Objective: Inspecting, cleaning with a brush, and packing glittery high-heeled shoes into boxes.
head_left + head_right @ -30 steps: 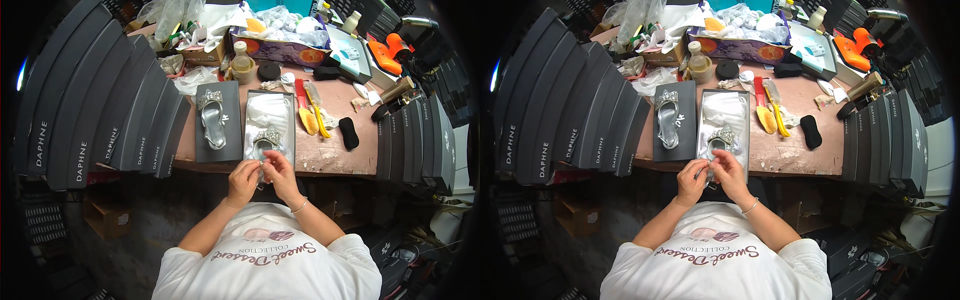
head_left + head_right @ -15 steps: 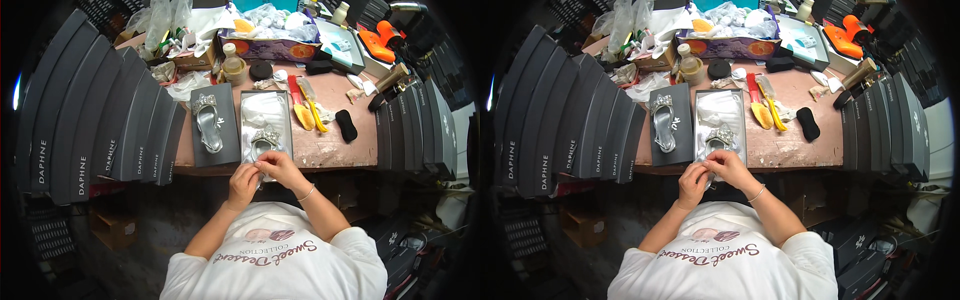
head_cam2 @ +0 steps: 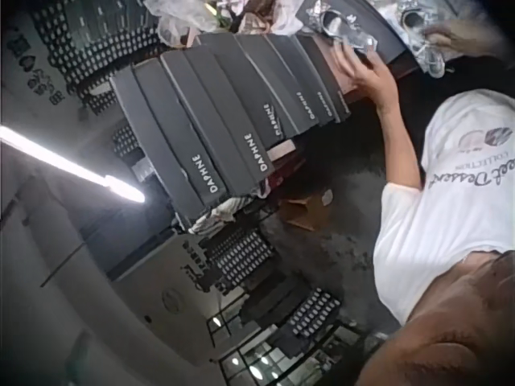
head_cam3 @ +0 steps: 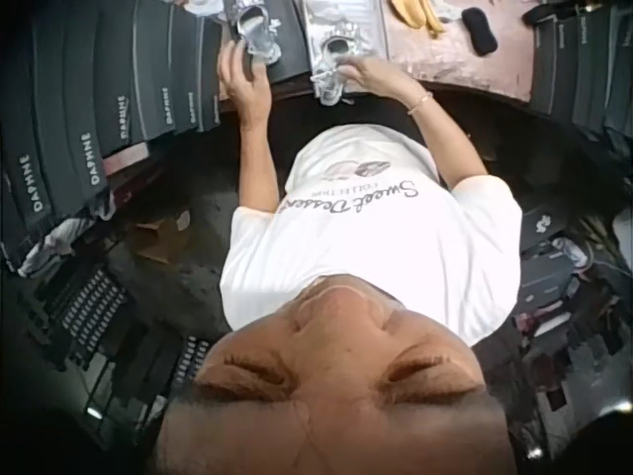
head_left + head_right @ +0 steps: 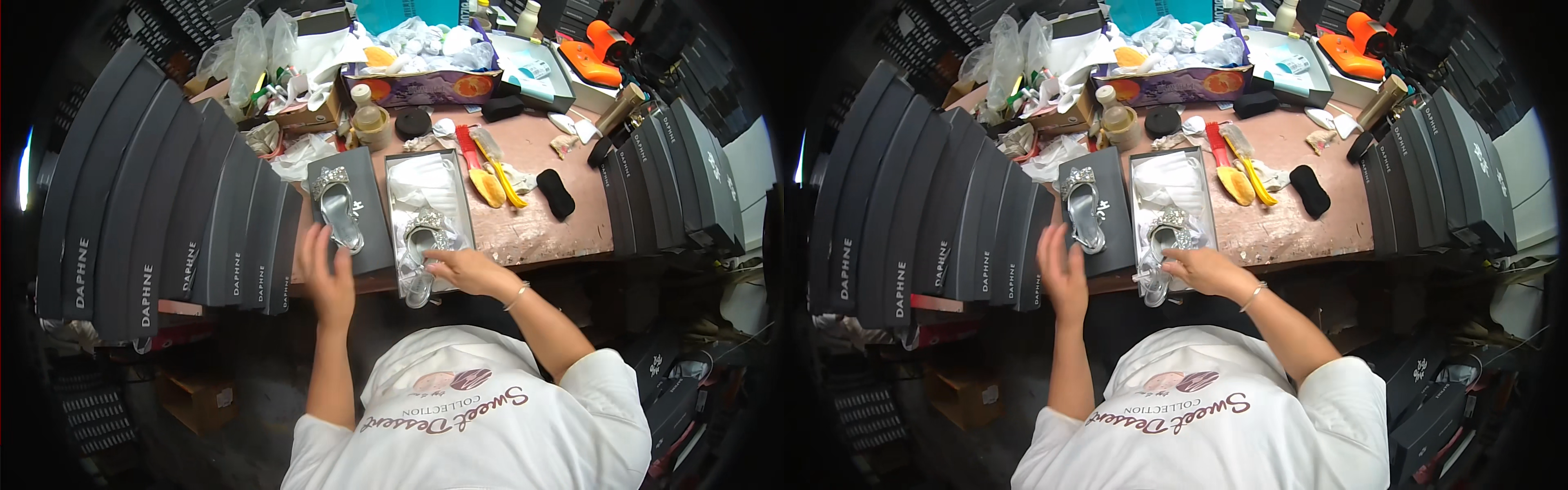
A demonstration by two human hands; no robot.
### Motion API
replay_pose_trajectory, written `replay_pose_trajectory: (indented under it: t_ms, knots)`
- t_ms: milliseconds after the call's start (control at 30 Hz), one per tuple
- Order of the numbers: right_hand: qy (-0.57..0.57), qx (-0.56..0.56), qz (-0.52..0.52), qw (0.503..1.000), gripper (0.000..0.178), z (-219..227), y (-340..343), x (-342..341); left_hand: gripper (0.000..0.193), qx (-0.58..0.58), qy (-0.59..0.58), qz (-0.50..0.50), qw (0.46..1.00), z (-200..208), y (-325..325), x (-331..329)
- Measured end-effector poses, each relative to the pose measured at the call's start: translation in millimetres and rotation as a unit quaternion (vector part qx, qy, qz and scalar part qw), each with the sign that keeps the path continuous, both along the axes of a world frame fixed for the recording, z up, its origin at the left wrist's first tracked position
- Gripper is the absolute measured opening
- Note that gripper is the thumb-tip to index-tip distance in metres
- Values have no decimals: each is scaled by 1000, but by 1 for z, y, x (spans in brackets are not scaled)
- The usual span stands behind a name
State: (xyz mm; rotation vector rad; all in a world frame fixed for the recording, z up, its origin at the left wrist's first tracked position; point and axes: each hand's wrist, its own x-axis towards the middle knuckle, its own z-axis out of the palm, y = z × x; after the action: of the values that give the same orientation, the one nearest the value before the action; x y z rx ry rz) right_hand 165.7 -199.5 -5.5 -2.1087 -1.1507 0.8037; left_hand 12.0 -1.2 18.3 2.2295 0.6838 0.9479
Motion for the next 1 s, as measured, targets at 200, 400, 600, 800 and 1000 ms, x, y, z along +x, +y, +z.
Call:
replay_pose_trajectory:
  t_ms: [200, 400, 600, 800, 1000]
  knots:
    - [46, 26, -114, 992, 37, -29, 9, -14, 38, 206, 232, -162, 937, -14, 15, 38]
    - [103, 212, -217, 947, 21, 10, -13, -17, 48, -282, -25, -208, 936, -30, -21, 24]
    - [269, 279, -196, 901, 16, 45, -37, -33, 63, -689, -117, -348, 625, -16, -64, 13]
    - [411, 257, -184, 855, 13, 16, -38, -38, 58, -743, -87, -255, 612, 0, -82, 2]
    - [432, 201, -169, 863, 27, 7, -19, -18, 63, -751, -49, -194, 629, -4, -63, 20]
